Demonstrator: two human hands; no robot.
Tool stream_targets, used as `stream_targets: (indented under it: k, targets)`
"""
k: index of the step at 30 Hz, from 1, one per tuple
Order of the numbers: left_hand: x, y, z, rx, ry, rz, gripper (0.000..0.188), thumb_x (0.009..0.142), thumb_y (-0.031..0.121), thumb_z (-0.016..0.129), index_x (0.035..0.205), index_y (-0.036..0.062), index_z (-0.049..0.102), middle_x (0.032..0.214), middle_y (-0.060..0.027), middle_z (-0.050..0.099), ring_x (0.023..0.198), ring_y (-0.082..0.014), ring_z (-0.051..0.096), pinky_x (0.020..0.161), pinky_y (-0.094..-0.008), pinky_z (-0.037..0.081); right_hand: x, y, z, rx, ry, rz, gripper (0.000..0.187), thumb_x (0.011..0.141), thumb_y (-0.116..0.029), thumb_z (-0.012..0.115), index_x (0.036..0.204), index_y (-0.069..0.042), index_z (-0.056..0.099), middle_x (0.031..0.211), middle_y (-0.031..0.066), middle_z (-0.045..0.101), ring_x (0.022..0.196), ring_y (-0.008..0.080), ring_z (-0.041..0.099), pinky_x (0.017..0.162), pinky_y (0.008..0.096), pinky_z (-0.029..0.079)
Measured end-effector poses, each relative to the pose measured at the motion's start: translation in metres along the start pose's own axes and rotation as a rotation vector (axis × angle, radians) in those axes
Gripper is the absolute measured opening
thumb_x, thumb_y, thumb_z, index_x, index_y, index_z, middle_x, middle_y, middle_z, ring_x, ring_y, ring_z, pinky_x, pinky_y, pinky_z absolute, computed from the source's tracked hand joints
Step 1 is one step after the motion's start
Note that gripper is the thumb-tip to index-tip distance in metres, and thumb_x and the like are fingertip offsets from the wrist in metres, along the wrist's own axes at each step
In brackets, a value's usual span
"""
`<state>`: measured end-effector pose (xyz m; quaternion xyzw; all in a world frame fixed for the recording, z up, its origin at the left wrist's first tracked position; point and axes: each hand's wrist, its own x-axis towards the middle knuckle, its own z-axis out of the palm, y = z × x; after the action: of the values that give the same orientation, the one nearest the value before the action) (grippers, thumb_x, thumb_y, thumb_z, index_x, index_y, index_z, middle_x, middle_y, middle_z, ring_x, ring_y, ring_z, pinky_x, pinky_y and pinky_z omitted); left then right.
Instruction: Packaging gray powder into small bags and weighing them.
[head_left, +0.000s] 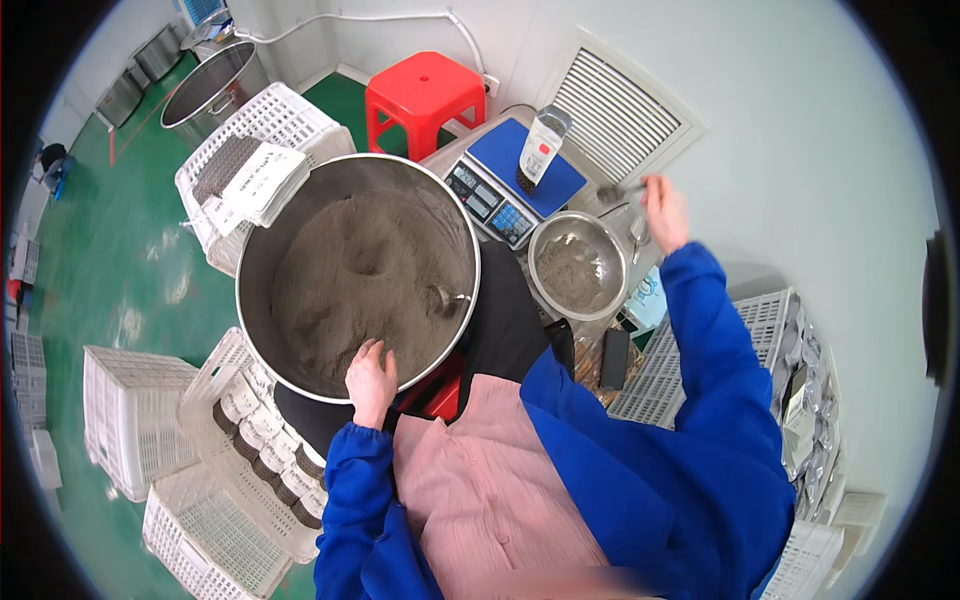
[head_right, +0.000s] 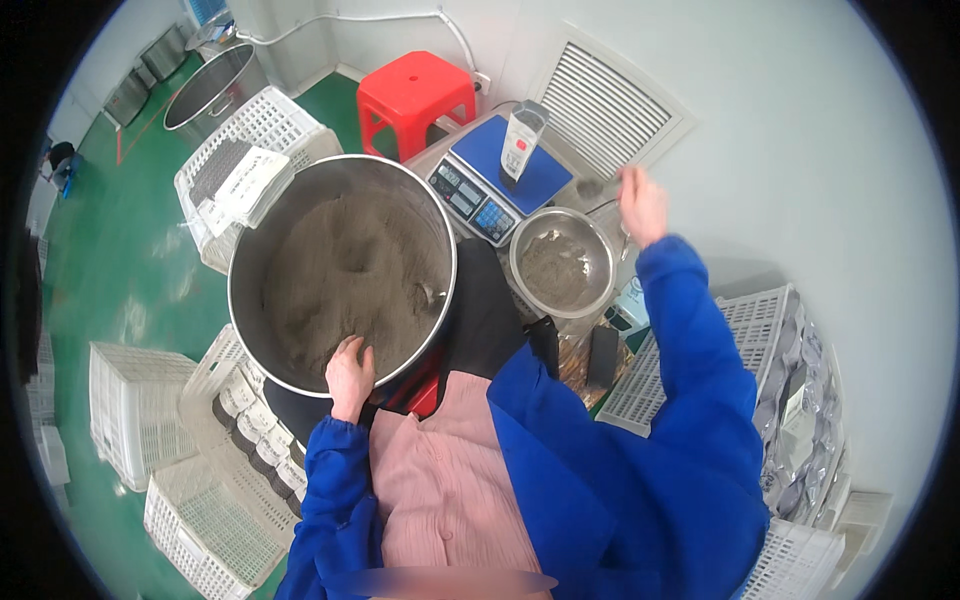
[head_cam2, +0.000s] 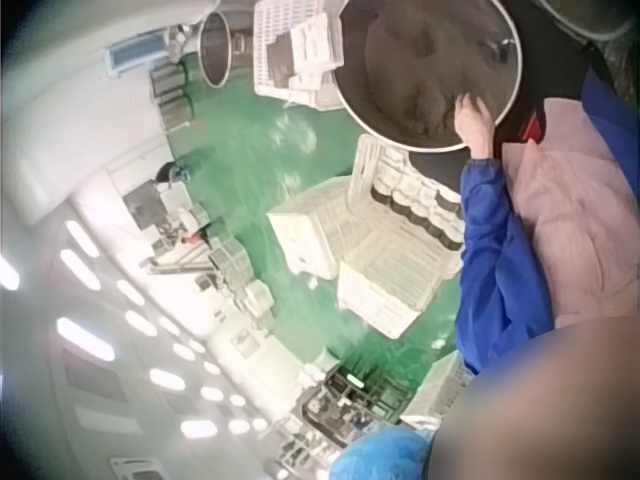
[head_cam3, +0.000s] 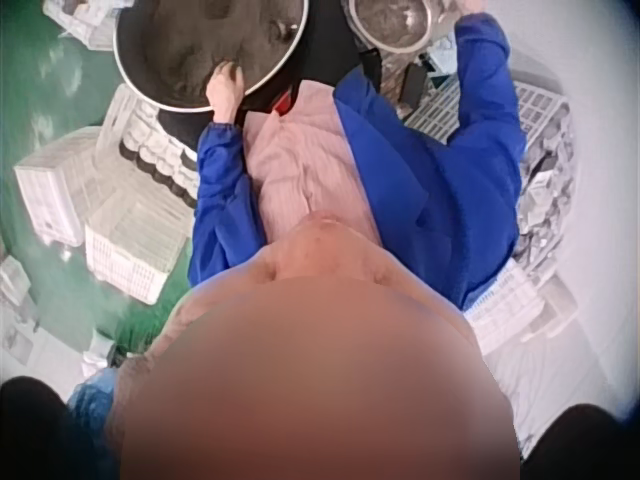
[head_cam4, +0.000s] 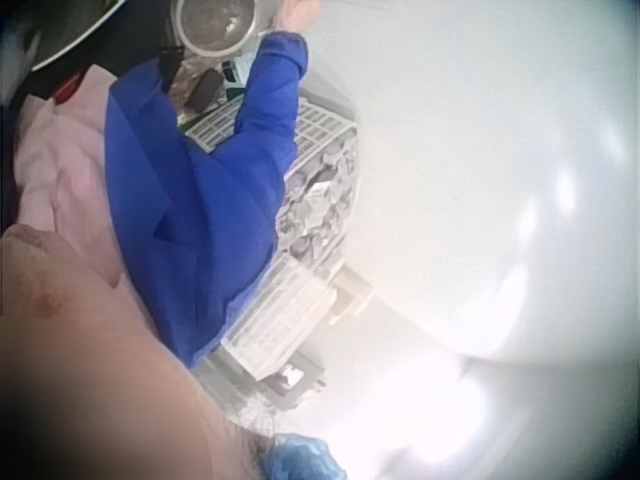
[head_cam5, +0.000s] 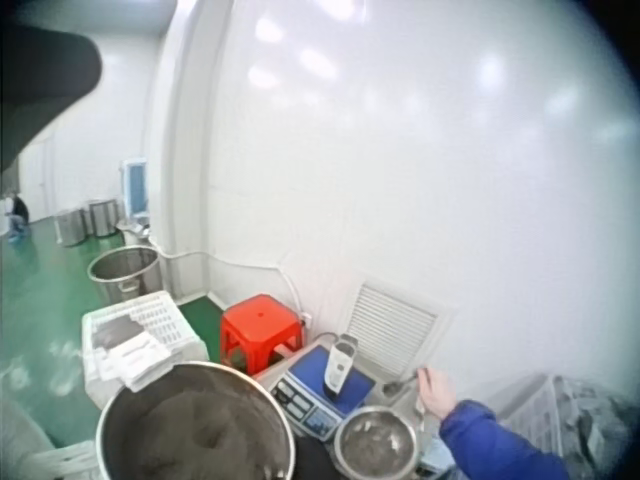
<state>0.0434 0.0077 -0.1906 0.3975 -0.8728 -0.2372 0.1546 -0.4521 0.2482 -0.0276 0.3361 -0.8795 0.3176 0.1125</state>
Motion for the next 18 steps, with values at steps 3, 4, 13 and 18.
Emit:
stream_targets:
  k: [3, 4, 13, 18]
  targets:
    - [-0.002, -0.003, -0.001, -0.005, -0.008, -0.008, 0.027, 0.091, 0.018, 0.067, 0.110, -0.0004, 0.073, 0.121, -0.0178, 0.071, 0.103, -0.0377, 0.070, 0.091, -0.0450, 0.056, 0.068, -0.044, -0.018, 0.247, 0.108, 0.113, 0.033, 0.106, -0.025, 0.046, 0.106, 0.000, 0.068, 0.071, 0.0072, 0.067, 0.065, 0.0189, 0.066, 0.064, 0.0349, 0.053]
    - [-0.001, -0.002, -0.002, -0.005, -0.003, 0.001, 0.027, 0.091, 0.018, 0.067, 0.110, -0.0004, 0.073, 0.121, -0.0178, 0.071, 0.103, -0.0377, 0.070, 0.091, -0.0450, 0.056, 0.086, -0.054, -0.018, 0.264, 0.115, 0.123, 0.033, 0.105, -0.025, 0.046, 0.106, -0.001, 0.069, 0.072, 0.0078, 0.068, 0.067, 0.0193, 0.067, 0.066, 0.0349, 0.053]
    - [0.002, 0.007, -0.005, 0.002, 0.030, -0.038, 0.024, 0.091, 0.018, 0.067, 0.105, 0.0001, 0.073, 0.108, -0.0174, 0.073, 0.095, -0.0378, 0.071, 0.086, -0.0451, 0.056, 0.166, -0.059, 0.091, -0.157, 0.042, -0.131, 0.032, 0.099, -0.023, 0.045, 0.101, -0.004, 0.071, 0.073, 0.0106, 0.072, 0.076, 0.0284, 0.073, 0.076, 0.0417, 0.055]
    - [0.001, 0.010, -0.004, 0.029, 0.046, -0.061, 0.023, 0.091, 0.019, 0.067, 0.103, 0.0003, 0.074, 0.104, -0.0181, 0.073, 0.093, -0.0378, 0.071, 0.084, -0.0455, 0.057, 0.158, -0.037, 0.141, -0.132, -0.167, 0.036, 0.032, 0.098, -0.022, 0.046, 0.098, -0.006, 0.073, 0.073, 0.0104, 0.073, 0.077, 0.0276, 0.073, 0.079, 0.0411, 0.056]
